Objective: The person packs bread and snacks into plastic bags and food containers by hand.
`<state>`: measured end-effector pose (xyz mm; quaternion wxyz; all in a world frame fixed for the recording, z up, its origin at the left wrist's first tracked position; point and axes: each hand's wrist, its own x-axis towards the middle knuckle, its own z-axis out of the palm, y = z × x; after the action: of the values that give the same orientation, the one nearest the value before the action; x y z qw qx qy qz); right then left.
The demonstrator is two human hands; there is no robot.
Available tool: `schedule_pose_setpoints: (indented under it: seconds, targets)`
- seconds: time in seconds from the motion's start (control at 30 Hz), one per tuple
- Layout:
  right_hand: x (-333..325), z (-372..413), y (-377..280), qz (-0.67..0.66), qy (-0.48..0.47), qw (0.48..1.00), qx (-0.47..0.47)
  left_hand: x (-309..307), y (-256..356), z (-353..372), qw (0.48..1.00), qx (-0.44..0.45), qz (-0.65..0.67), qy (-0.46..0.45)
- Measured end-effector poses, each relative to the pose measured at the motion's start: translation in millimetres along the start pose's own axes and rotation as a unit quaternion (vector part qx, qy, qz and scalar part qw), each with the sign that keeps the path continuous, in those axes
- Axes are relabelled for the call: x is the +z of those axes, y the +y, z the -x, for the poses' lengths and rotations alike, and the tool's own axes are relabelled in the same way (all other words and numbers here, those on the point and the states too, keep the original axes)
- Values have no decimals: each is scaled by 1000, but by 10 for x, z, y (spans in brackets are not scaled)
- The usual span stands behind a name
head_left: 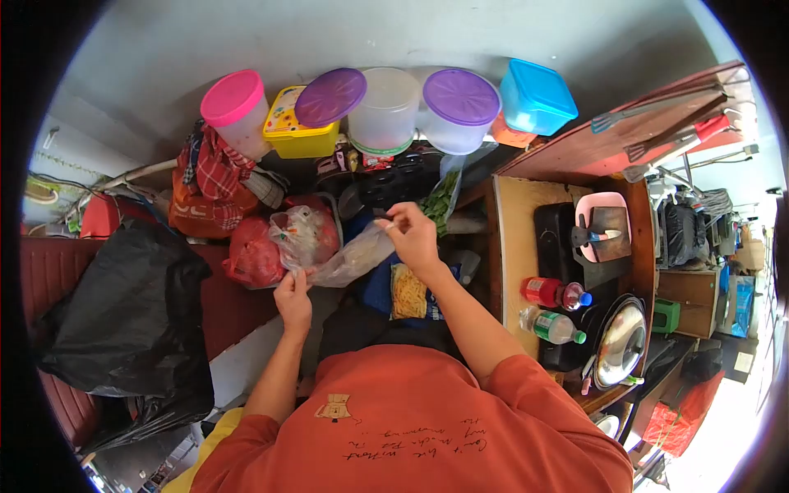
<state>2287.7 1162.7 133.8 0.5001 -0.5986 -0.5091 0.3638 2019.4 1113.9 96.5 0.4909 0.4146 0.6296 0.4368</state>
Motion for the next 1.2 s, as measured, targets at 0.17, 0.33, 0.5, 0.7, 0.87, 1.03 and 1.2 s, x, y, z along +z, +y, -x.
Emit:
schedule_pose_setpoints:
  seconds: [0.17,0.33,0.5,0.7,0.87,1.03,1.2]
  targets:
    - [127,-256,325,38,19,984,174,-210,-170,280,1000,12,-7,4]
    - [530,-496,448,-175,-71,956,225,-258,-99,256,985,68,-137,75]
    - [711,-881,801,-306,-173,854,384,-425,-68,83,965,91,-218,115]
    - [832,-1265,883,49,-216,953,208,-423,-166,84,993,-11,-87,79]
    - [933,-1421,864,315,-53,944,83,-292,-41,131,995,-55,65,-44]
    - [1013,-1490,756,407,11,904,127,-163,18,26,993,-59,54,-86]
    - [1072,-1579,1201,296,86,914,263,-98,76,-47,991,-51,74,-95]
